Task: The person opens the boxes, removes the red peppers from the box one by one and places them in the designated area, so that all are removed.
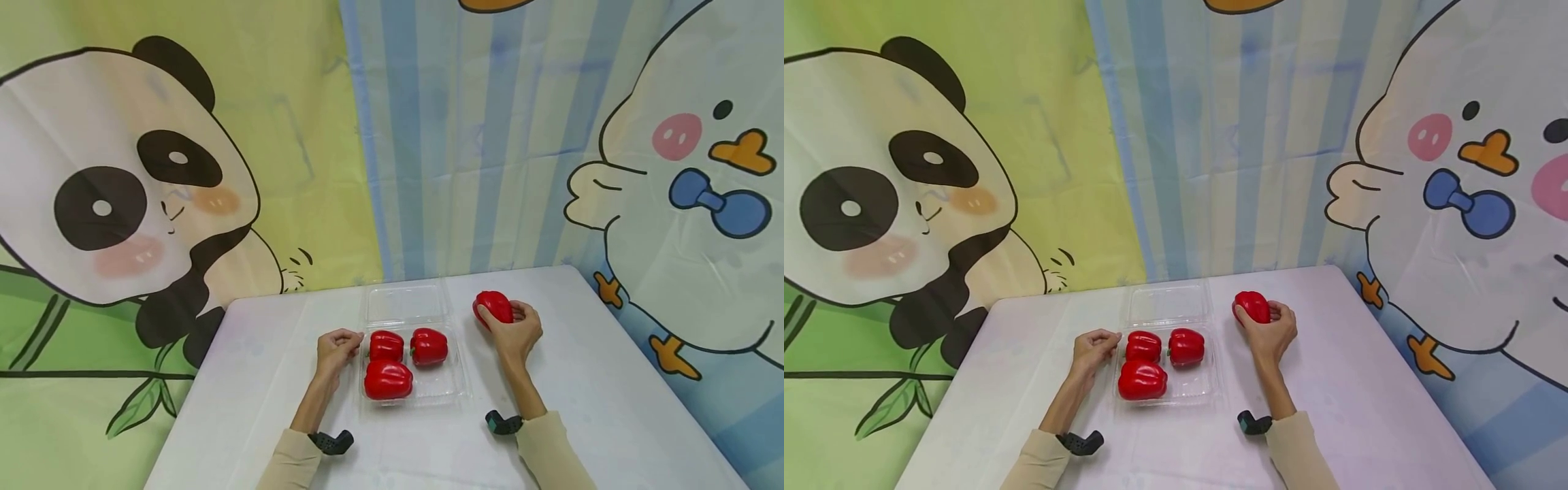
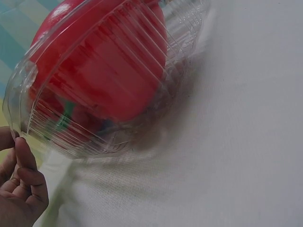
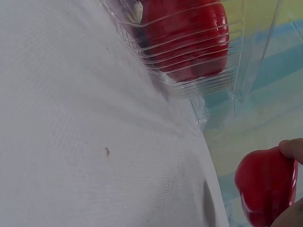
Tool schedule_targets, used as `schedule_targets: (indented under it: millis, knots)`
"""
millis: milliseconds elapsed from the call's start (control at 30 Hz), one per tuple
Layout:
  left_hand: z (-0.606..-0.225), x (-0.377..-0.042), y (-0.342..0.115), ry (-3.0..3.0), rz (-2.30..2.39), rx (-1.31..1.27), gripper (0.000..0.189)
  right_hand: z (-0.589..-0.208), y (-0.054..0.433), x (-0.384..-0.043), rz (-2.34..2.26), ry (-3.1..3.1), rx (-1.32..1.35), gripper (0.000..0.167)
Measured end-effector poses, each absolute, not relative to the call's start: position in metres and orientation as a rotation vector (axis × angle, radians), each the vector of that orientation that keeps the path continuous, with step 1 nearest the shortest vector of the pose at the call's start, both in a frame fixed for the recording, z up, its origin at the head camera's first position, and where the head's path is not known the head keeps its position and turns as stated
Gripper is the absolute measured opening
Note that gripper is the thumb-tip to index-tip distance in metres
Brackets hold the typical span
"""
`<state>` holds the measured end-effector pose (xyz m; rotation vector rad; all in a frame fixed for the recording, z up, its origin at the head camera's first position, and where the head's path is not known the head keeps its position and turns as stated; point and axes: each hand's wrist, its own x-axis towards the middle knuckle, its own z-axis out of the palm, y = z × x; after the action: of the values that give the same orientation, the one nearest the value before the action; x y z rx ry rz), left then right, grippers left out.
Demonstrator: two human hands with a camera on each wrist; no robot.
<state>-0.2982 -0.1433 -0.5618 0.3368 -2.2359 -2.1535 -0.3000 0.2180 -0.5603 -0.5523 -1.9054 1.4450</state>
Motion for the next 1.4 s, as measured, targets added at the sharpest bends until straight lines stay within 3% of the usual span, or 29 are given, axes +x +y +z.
schedule_targets:
  millis: [433,1400]
  knots:
    - [-0.561,-0.300,-0.138,-2.227,-2.163,0.312,0.019,-0.558,0.233,-0.316,1.450,-1.898,-0.565,0.066]
    - [-0.561,-0.297,-0.145,-2.238,-2.137,0.325,0.019,-0.567,0.216,-0.344,1.512,-1.939,-0.615,0.073]
